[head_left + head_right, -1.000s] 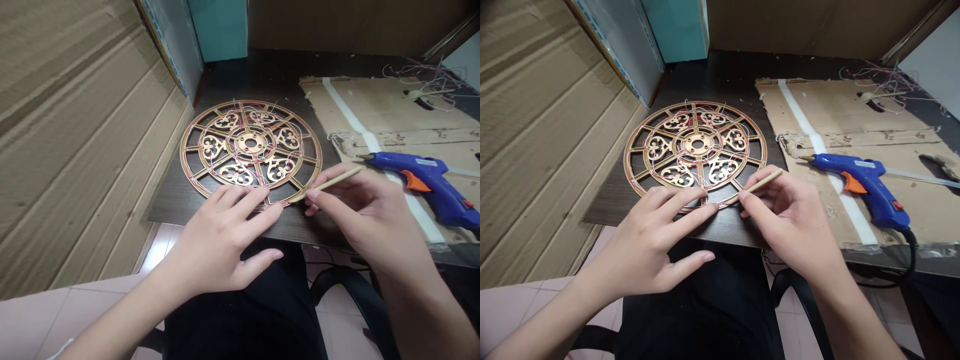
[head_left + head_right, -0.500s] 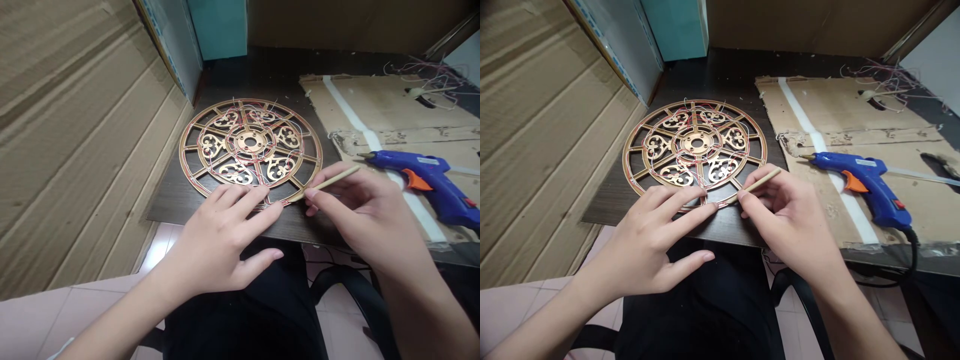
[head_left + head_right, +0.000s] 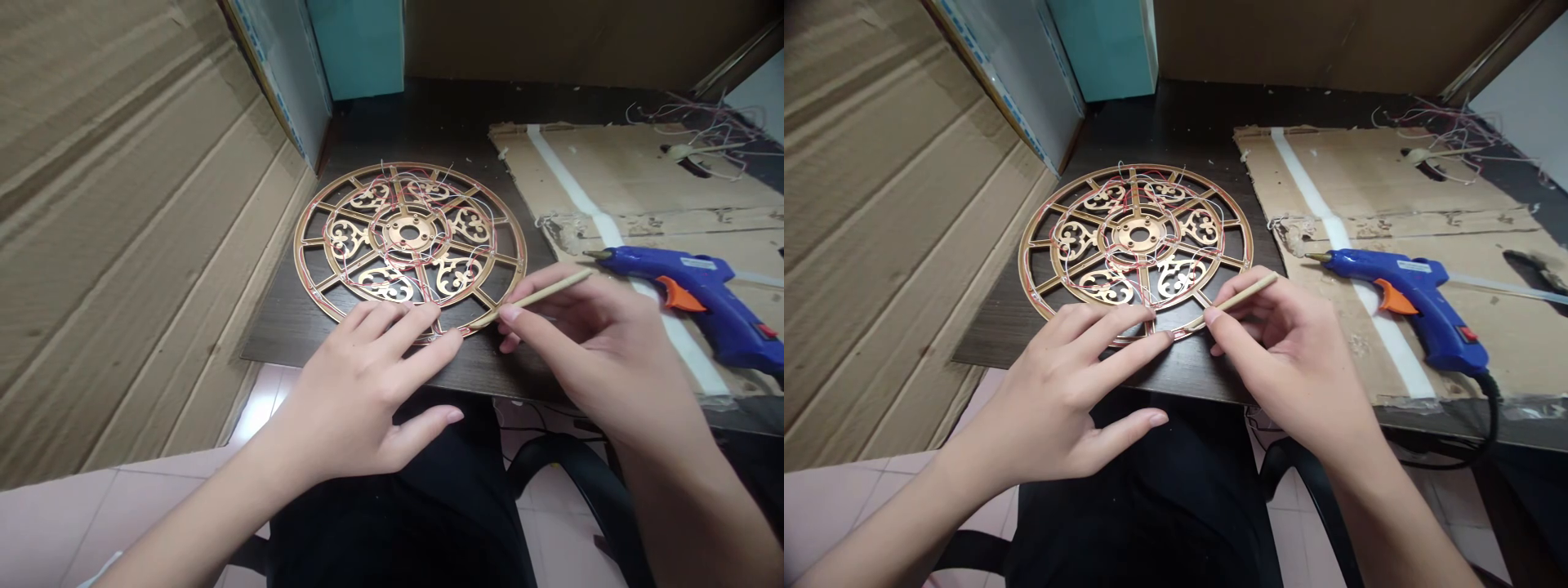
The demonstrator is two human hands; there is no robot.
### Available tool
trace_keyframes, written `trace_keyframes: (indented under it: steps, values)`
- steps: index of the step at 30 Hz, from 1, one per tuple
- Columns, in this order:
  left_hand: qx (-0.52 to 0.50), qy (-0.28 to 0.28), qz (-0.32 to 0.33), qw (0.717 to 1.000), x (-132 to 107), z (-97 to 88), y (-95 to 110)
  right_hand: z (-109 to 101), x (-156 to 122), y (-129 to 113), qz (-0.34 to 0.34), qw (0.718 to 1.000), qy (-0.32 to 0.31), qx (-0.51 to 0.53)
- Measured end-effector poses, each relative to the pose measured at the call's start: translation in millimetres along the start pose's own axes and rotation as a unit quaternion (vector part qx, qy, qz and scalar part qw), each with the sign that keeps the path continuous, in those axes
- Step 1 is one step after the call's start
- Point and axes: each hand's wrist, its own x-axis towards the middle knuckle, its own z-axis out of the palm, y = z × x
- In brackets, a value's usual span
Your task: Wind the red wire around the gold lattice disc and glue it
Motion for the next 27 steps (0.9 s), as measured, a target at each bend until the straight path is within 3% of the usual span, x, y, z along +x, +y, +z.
trace_keyframes:
  steps: [20, 27]
  values:
    - [0.007, -0.003, 0.002, 1.000, 0.5, 0.4, 0.0, -1.8, -1.8, -3.1, -0.006, 0.999, -0.035, -0.002]
    - [0.005, 0.001, 0.003, 1.000, -0.1, -0.4, -0.2, -4.7, -3.2, 0.8, -0.006, 1.000, 0.007, 0.002]
